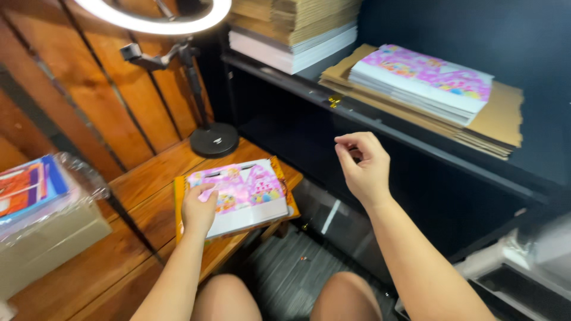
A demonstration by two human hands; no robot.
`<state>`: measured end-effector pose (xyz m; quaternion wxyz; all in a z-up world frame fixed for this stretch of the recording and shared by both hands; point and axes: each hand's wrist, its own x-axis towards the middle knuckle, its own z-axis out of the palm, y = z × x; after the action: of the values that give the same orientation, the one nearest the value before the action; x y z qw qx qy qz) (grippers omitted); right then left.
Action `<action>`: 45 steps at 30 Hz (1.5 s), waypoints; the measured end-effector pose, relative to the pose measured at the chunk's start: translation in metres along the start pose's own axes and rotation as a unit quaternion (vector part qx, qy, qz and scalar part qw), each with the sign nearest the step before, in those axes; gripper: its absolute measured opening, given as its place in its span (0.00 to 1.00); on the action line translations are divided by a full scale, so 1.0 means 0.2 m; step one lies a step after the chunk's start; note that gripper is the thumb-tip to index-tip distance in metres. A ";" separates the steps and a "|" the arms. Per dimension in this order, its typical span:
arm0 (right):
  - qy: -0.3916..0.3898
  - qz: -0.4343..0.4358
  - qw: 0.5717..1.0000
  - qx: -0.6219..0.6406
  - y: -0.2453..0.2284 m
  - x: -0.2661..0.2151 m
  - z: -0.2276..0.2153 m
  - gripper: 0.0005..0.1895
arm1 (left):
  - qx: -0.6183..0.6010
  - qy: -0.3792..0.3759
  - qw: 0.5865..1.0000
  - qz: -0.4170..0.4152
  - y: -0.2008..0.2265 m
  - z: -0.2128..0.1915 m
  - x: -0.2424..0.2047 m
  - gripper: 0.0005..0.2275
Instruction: The person repeatedly picks up a stack of pink printed papers from a wooden bench and places them onto a shelf. The action is performed multiple times in a repetitive loop.
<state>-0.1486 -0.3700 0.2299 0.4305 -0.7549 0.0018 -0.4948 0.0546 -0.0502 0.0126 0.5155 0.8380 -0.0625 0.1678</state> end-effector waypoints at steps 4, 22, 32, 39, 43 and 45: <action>-0.044 0.070 0.996 0.012 0.20 -0.17 0.24 0.09 | 0.041 0.061 0.997 -0.025 -0.29 -0.06 -0.06 0.10; -0.237 0.313 0.902 -0.178 0.68 -0.66 0.74 0.36 | -0.047 -0.004 0.995 -0.088 -0.16 -0.20 -0.18 0.30; -0.268 0.311 0.885 -0.218 0.66 -0.68 0.72 0.40 | -0.029 -0.018 0.993 -0.109 -0.15 -0.21 -0.19 0.27; -0.272 0.300 0.886 -0.226 0.70 -0.69 0.72 0.39 | -0.028 -0.021 0.995 -0.095 -0.14 -0.22 -0.20 0.26; -0.278 0.304 0.882 -0.230 0.73 -0.68 0.73 0.39 | -0.039 -0.024 0.993 -0.106 -0.08 -0.25 -0.21 0.24; -0.279 0.301 0.882 -0.230 0.73 -0.68 0.72 0.39 | -0.070 -0.016 0.991 -0.114 -0.08 -0.25 -0.20 0.21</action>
<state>-0.0489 -0.3098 0.0125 0.3560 -0.9027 0.2221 -0.0957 0.0102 -0.0001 0.0054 0.5872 0.8044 0.0132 0.0896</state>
